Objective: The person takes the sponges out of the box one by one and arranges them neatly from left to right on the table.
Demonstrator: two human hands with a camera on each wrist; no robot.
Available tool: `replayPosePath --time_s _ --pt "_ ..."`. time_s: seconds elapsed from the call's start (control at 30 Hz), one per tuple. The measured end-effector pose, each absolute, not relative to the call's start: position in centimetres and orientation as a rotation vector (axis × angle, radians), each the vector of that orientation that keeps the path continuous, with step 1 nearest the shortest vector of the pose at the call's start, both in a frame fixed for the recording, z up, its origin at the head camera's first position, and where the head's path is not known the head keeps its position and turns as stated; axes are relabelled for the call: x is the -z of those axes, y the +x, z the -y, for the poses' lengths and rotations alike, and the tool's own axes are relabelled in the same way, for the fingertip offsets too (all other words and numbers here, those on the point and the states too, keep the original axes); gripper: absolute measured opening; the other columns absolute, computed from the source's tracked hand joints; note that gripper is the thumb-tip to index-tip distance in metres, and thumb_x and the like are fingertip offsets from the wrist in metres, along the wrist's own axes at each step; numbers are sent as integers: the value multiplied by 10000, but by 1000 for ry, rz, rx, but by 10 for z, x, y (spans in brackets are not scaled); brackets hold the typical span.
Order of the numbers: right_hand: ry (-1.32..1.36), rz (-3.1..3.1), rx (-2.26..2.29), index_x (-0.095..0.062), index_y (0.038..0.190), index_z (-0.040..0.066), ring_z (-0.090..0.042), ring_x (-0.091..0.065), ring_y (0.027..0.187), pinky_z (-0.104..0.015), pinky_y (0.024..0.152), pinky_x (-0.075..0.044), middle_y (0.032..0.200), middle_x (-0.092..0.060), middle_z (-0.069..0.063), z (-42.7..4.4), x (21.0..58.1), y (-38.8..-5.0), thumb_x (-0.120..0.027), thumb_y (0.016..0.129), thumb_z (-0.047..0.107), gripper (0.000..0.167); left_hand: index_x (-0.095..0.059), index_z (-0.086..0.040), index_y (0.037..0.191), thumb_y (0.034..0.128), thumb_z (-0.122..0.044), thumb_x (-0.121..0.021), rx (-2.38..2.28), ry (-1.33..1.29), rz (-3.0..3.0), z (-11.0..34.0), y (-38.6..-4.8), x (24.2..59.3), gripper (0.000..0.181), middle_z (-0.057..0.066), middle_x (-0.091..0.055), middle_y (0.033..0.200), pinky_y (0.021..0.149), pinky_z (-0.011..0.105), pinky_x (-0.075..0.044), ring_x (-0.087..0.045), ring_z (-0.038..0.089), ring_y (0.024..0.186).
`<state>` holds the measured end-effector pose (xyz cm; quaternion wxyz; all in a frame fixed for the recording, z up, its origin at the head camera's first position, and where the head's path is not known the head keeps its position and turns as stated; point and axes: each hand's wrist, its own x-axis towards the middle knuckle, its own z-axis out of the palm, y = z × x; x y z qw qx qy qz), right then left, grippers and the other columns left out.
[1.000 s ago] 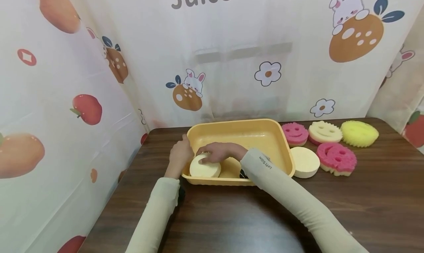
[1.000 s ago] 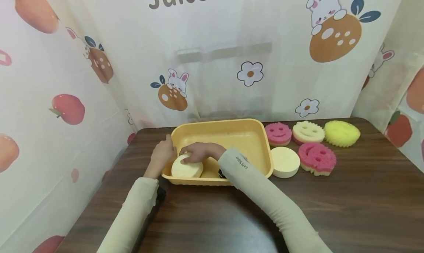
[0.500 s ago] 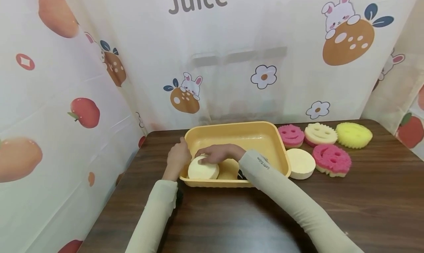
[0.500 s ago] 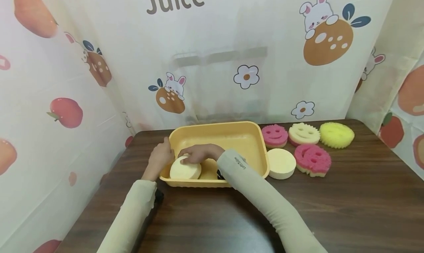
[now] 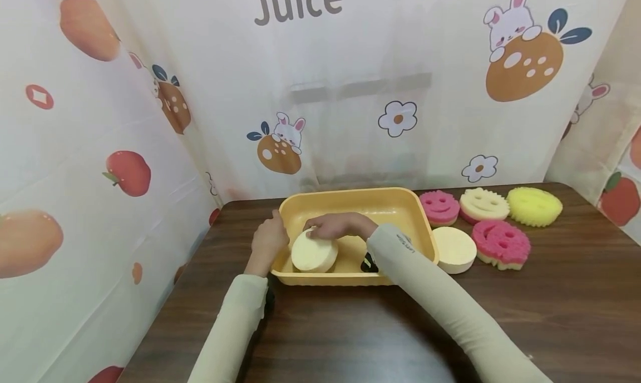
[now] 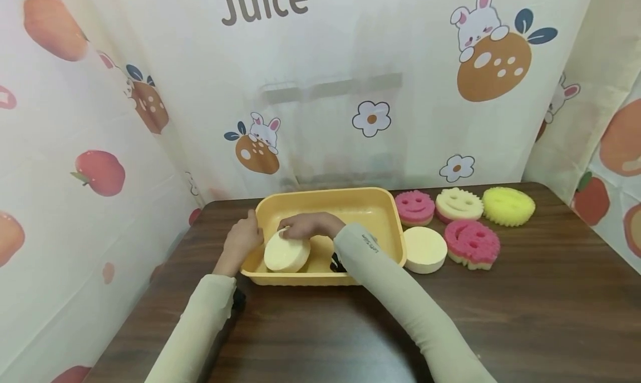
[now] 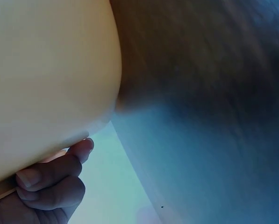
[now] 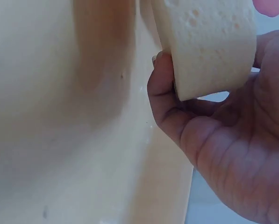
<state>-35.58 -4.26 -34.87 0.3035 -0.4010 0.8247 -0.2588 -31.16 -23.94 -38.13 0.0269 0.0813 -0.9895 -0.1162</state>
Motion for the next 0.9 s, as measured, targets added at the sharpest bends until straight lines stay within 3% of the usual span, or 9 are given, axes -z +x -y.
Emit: replayPosePath --time_s 0.2,0.67,0.9 --pt "-1013 -2206 702 -547 1298 104 -198 -487 1213 -345 1051 -382 1290 -559 -85 35 347 -354 -347 1037 232 353 -359 45 1430 943 -134 -521 373 293 3063 237 -311 384 544 251 -687 1017 714 519 -557 -694 403 886" --pt "-1075 -2320 624 -471 1335 77 -251 -526 1150 -332 950 -443 1339 -526 -176 24 326 -357 -293 1049 227 369 -297 40 1493 966 -143 -491 340 321 3097 237 -310 378 590 260 -682 1071 749 509 -559 -689 400 925" --pt "-1050 -2459 696 -486 1275 40 -233 -549 1010 -262 824 -427 1219 -571 -183 15 320 -358 -267 1031 198 365 -302 32 1483 958 -142 -486 340 316 3092 238 -310 378 583 266 -674 1090 780 533 -553 -678 422 954"
